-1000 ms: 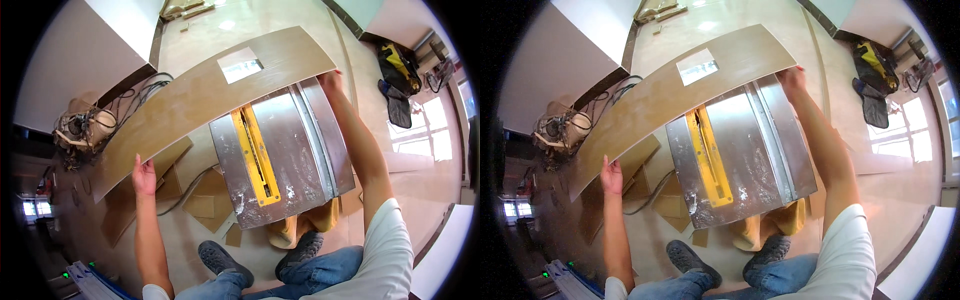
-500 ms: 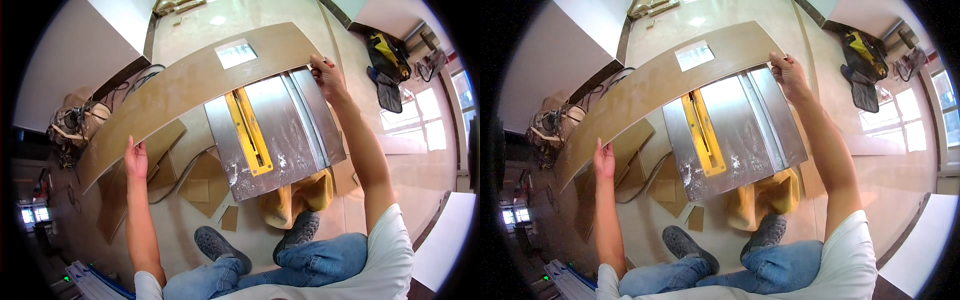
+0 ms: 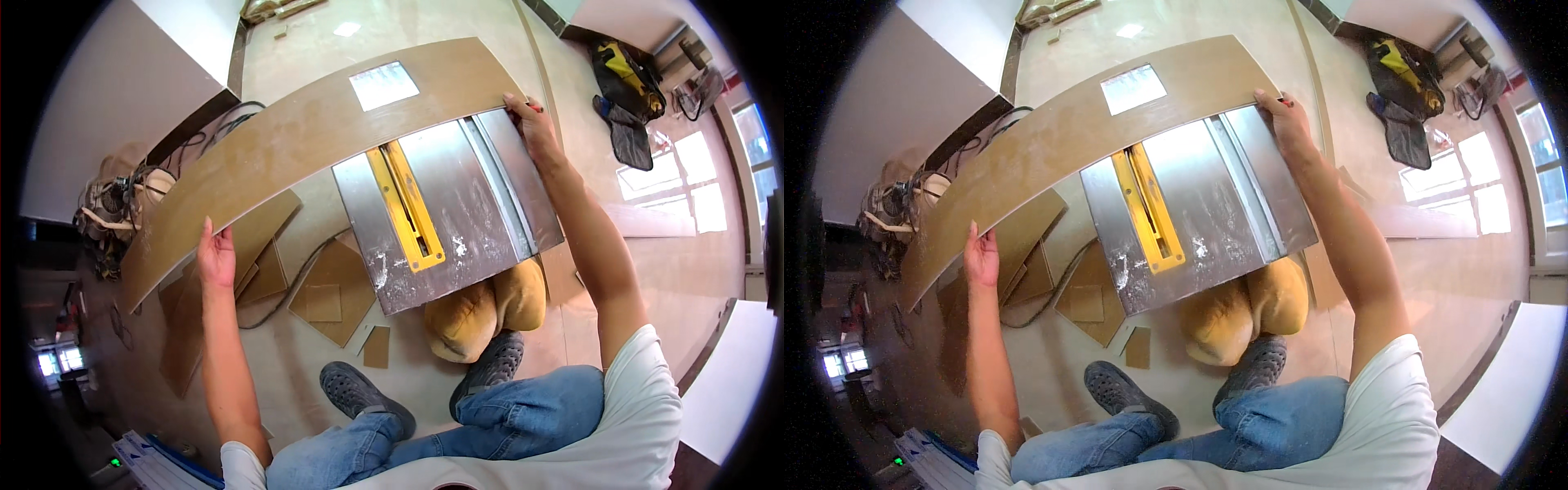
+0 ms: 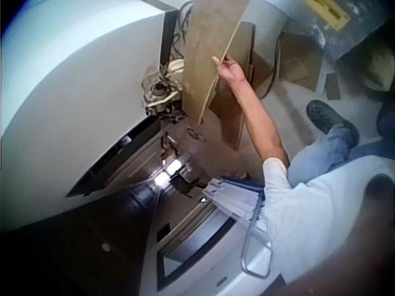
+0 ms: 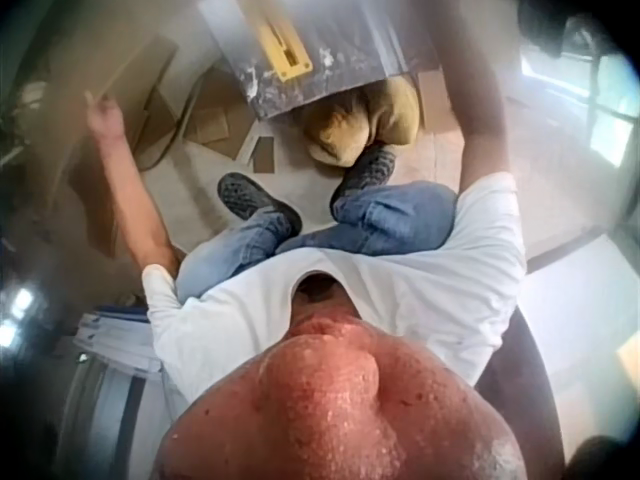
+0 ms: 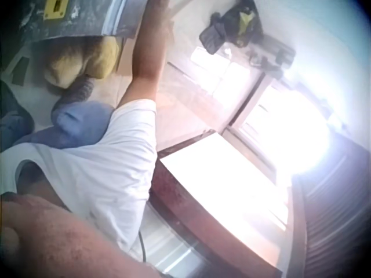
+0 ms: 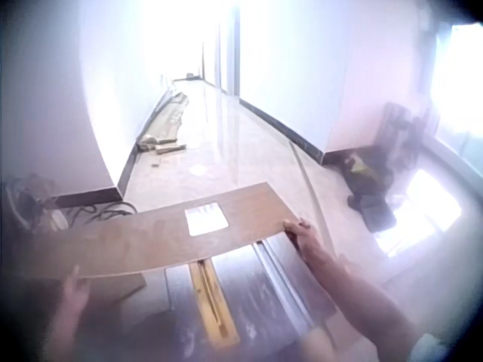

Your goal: The person measures and marks a wood flooring plank using a square and a pencil to fit it around an outlet box, then carries the plank to a table saw to make the cuts.

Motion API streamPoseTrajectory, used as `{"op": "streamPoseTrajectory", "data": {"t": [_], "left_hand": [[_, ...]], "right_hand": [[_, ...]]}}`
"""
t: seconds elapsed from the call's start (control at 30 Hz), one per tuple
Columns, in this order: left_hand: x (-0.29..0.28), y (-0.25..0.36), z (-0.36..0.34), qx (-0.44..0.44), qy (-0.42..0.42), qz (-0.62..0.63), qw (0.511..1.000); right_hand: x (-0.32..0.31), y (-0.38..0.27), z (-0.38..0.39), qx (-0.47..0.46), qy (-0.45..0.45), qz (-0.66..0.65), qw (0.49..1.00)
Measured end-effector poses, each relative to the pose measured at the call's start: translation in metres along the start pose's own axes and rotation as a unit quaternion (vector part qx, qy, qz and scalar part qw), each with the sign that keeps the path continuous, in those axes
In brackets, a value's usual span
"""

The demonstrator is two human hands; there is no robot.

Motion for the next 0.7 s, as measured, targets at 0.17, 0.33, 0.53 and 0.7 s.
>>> {"op": "streamPoseTrajectory", "data": {"t": [0.17, 0.33, 0.53, 0.7], "left_hand": [[-0.002, 0.001, 0.000, -0.001, 0.008, -0.004, 1.000], [0.002, 0.000, 0.000, 0.007, 0.001, -0.007, 1.000], [-0.003, 0.005, 0.004, 0.009, 0.013, -0.011, 1.000], [0.000, 0.001, 0.005, 0.013, 0.005, -0.010, 1.000]], "right_hand": [[-0.005, -0.002, 0.005, -0.008, 0.019, 0.006, 1.000], [-0.010, -0.002, 0.007, 0.002, -0.006, 0.025, 1.000], [0.004, -0.010, 0.019, -0.008, 0.017, -0.021, 1.000], [-0.008, -0.005, 0.015, -0.010, 0.009, -0.001, 1.000]]}}
Point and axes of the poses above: each hand's wrist, its own z-axis away from the middle knuckle, its own x-axis out of the palm, y = z × x, the point moved 7 cm from there along -z, towards the middle knuckle, and after that the axes turned 9 degrees about -x, right-handed, at the moved point
